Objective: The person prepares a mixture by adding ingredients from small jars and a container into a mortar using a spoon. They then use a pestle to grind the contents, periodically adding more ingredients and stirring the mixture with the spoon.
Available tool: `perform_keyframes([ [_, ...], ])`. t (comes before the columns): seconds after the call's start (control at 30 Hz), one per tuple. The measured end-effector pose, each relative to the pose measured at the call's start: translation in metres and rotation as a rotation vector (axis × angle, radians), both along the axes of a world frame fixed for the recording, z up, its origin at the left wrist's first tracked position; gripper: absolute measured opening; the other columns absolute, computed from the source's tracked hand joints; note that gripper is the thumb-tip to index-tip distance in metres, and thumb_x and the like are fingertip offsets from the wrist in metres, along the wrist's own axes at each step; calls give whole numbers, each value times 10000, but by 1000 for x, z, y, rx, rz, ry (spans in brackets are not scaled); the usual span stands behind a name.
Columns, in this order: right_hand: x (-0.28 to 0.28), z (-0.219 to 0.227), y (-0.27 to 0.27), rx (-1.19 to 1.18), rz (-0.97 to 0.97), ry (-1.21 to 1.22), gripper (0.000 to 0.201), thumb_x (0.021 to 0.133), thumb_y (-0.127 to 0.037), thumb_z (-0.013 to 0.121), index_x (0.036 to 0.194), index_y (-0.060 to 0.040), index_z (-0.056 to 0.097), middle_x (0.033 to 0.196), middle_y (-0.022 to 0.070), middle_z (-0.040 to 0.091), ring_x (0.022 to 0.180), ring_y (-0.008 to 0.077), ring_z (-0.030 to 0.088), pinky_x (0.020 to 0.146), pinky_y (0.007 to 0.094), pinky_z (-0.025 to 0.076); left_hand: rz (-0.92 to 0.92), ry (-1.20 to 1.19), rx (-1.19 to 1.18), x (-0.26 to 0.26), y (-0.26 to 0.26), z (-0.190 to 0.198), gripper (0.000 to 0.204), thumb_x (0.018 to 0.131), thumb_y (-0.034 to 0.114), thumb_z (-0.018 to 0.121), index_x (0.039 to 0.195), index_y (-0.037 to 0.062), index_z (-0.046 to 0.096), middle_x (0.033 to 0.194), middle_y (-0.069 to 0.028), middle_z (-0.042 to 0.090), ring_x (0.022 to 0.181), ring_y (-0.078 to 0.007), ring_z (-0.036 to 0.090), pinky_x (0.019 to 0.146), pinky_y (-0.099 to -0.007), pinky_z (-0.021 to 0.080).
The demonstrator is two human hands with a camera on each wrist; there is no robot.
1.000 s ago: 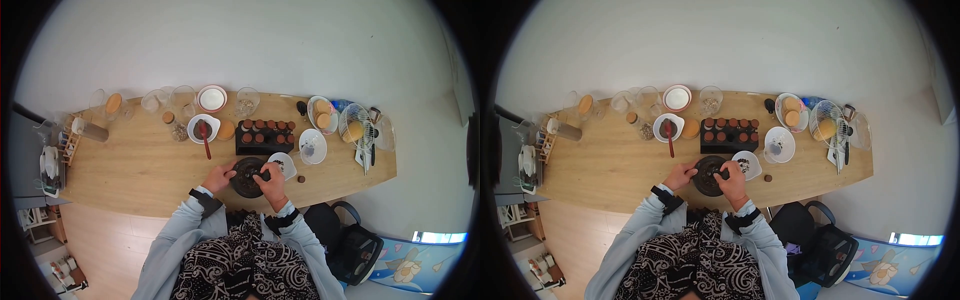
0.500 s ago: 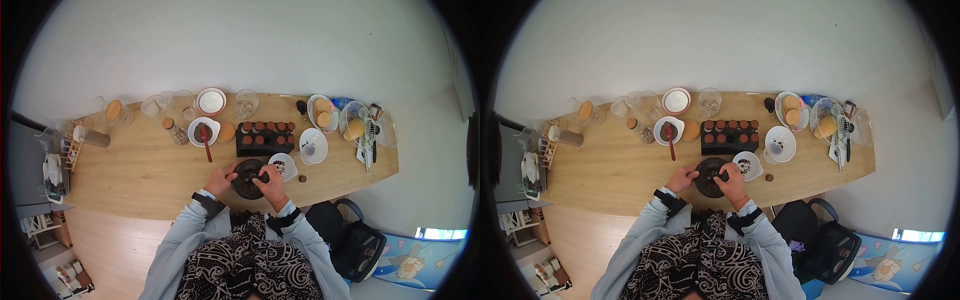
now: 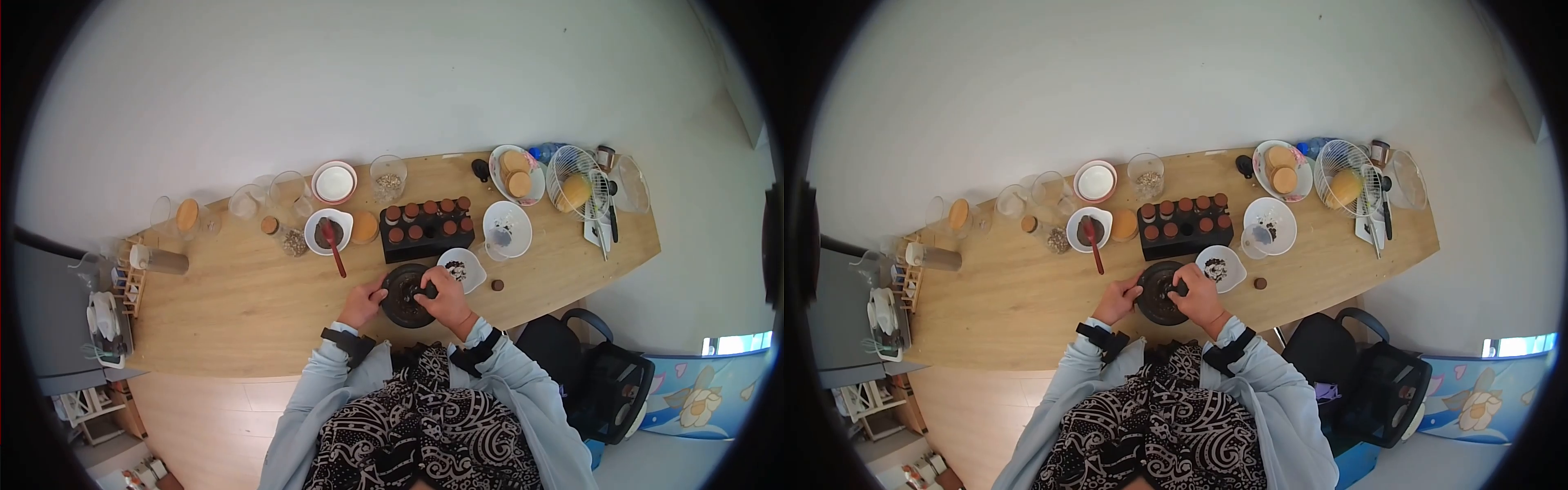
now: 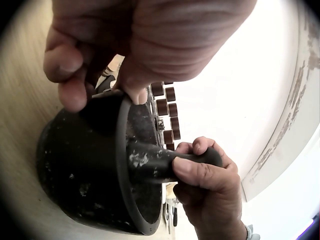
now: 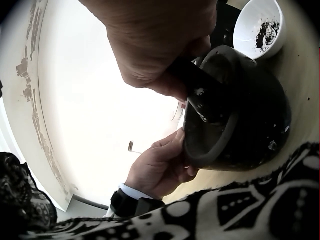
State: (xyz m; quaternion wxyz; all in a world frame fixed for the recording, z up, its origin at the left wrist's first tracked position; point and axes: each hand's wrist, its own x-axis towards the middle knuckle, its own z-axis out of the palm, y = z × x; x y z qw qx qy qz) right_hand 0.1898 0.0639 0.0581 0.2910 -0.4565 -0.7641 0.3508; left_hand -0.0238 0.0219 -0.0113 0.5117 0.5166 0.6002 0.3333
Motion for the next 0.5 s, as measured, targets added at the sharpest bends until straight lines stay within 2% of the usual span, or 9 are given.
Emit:
perform_keyframes([
  [0.1,-3,-4,0,49,-99,62,341,619,-68,773,860,-72,533,874,107,549,829,343,577,724,390,473,19,35,-36,2,-4,-2,422,881,155,598,1295,85,555,739,-205,619,580,-268,598,643,-358,488],
  [0.17,3,-9,3,14,58,23,328,637,-88,748,866,-91,513,918,109,545,870,356,587,720,425,493,16,78,-61,2,-3,1,420,883,154,596,1295,87,556,739,-207,623,577,-267,607,638,-355,493],
  [0.2,5,-7,5,17,45,32,328,637,-88,748,866,-91,513,918,109,545,870,356,587,720,425,493,26,59,-91,3,-3,3,416,887,149,590,1297,90,557,728,-194,627,555,-248,607,609,-347,494],
  [0.27,9,-3,11,-25,157,-45,328,645,-97,742,875,-96,510,929,105,538,877,354,586,719,429,495,21,46,-112,5,-1,6,412,892,144,584,1299,93,558,716,-181,631,532,-228,607,580,-339,495],
  [0.33,11,-3,11,29,111,-20,331,645,-100,741,879,-99,508,933,104,537,874,356,586,715,431,495,39,0,-147,5,-1,11,407,903,133,571,1308,100,556,678,-137,624,488,-180,585,523,-319,483],
  [0.5,8,-11,5,71,84,38,347,627,-83,758,864,-102,504,925,91,543,858,349,585,717,419,485,29,31,-135,7,-1,15,409,909,122,564,1317,101,550,660,-108,609,480,-162,576,505,-311,474],
])
